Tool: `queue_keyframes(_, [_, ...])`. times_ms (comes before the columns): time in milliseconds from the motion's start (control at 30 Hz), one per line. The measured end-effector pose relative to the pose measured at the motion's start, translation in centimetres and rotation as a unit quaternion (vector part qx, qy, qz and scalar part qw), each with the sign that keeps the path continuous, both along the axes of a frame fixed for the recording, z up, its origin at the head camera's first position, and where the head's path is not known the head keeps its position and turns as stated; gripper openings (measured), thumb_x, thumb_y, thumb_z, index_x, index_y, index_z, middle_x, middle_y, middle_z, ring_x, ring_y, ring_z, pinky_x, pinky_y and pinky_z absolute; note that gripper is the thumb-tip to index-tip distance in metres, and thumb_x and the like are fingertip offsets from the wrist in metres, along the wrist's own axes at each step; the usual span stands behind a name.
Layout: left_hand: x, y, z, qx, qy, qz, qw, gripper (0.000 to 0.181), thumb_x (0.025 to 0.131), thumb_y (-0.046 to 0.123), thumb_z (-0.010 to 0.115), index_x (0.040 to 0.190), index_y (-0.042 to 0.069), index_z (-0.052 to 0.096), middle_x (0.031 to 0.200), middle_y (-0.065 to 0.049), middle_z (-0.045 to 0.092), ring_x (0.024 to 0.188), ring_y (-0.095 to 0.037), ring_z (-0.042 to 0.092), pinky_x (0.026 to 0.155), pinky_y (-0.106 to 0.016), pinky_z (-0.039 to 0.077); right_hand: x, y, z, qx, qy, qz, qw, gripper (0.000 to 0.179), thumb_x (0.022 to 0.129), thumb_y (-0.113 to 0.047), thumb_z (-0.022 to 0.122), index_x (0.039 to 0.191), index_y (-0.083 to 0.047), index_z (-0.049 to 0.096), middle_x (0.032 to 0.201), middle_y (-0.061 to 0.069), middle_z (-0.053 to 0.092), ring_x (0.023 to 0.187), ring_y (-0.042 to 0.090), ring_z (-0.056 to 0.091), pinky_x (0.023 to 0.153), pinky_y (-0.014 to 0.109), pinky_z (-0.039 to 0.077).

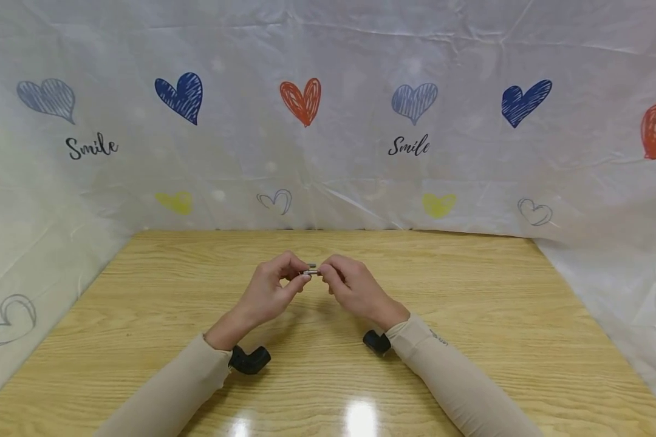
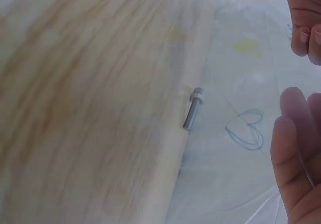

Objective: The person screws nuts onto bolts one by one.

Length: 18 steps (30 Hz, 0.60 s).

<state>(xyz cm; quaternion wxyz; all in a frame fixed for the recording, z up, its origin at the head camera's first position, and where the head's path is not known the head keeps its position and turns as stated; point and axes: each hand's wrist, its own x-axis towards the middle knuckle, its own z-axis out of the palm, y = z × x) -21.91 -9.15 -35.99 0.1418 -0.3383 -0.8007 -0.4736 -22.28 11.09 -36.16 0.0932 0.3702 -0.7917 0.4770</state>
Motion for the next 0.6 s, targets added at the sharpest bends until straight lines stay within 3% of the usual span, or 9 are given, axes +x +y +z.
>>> queue_keyframes(67, [0.0,-0.1,0.0,0.0,0.002,0.004,1.0,0.008,0.09,0.002,0.065,0.093,0.008,0.061,0.072,-0.002,0.06,0.059,-0.008,0.053,0.056,-0.029,0.048,-0.5,0.2,-0.7,0.0,0.003,0.002,1.0,0.009,0.099,-0.013,0.053,0.106,-0.008,0.057,0.089,0.001,0.061,0.068,0.017,0.06,0.056,0.03,0.047])
queue_keyframes(200, [0.0,-0.2,0.1,-0.002,0.002,0.003,1.0,0.008,0.09,0.002,0.065,0.094,0.007,0.06,0.073,-0.004,0.061,0.06,-0.008,0.054,0.058,-0.028,0.049,-0.4,0.1,-0.6,-0.003,0.011,0.008,0.9999,0.023,0.093,-0.006,0.061,0.115,-0.004,0.053,0.098,0.007,0.064,0.069,0.015,0.062,0.059,0.033,0.05])
queue_keyframes(300, [0.0,-0.1,0.1,0.0,-0.001,0.001,1.0,0.008,0.09,0.002,0.065,0.094,0.008,0.061,0.072,-0.004,0.06,0.059,-0.009,0.053,0.056,-0.029,0.048,-0.4,-0.1,-0.6,-0.006,0.022,0.014,0.9996,0.014,0.094,0.003,0.057,0.107,-0.001,0.055,0.091,0.008,0.063,0.065,0.019,0.062,0.057,0.03,0.049])
queue_keyframes(367, [0.0,-0.1,0.1,0.001,-0.003,0.0,1.0,0.008,0.09,0.002,0.065,0.094,0.008,0.061,0.072,-0.003,0.06,0.059,-0.009,0.053,0.055,-0.029,0.047,-1.0,0.0,-1.4,-0.007,0.03,0.015,0.9994,0.009,0.096,0.001,0.053,0.101,-0.006,0.058,0.086,0.002,0.061,0.064,0.019,0.061,0.055,0.029,0.049])
queue_keyframes(467, [0.0,0.0,0.1,0.002,-0.004,-0.002,1.0,0.008,0.09,0.001,0.065,0.093,0.007,0.061,0.073,0.001,0.059,0.059,-0.009,0.053,0.054,-0.029,0.047,-1.3,0.1,-1.6,-0.003,0.032,0.011,0.9994,0.016,0.1,-0.004,0.048,0.094,-0.013,0.06,0.082,-0.003,0.057,0.065,0.017,0.06,0.056,0.027,0.047])
queue_keyframes(600, [0.1,-0.1,0.2,0.003,-0.001,-0.001,1.0,0.008,0.089,0.0,0.065,0.093,0.007,0.061,0.073,-0.001,0.06,0.059,-0.008,0.054,0.055,-0.031,0.048,-1.3,0.2,-1.6,-0.001,0.016,0.013,0.9998,0.015,0.102,-0.01,0.047,0.099,-0.014,0.061,0.084,-0.001,0.059,0.067,0.016,0.06,0.059,0.029,0.048])
